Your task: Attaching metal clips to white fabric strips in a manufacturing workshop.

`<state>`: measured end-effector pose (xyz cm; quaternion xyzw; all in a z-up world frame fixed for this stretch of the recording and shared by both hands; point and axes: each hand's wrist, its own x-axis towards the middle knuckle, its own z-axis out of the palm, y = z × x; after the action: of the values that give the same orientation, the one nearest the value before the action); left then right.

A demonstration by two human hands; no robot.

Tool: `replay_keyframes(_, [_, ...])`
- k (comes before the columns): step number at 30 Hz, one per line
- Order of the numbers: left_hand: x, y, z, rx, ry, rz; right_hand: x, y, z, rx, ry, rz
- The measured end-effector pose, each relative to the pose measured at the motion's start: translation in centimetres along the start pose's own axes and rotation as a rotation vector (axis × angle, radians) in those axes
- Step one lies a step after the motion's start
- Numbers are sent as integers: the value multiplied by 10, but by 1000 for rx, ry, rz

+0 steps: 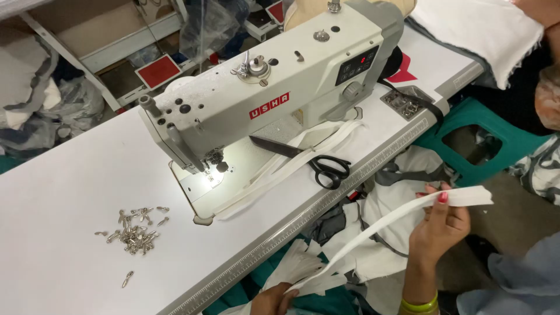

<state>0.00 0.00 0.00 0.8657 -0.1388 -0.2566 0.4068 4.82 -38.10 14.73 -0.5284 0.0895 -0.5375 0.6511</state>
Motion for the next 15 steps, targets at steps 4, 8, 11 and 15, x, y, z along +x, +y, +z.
replay_keyframes(4, [-14, 12, -40, -222, -20, -247, 2, -4, -9, -102, -10, -1])
replay_keyframes(8, [-13, -28, -46, -643, 165, -231, -19, 25, -27, -507, -299, 212])
replay_keyframes(11, [-18, 23, -60, -984, 199, -159, -72, 58, -41, -672, -765, 574])
replay_keyframes(15, [-8, 143, -84, -1159, 240, -59, -146, 35, -9, -208, -1239, 929])
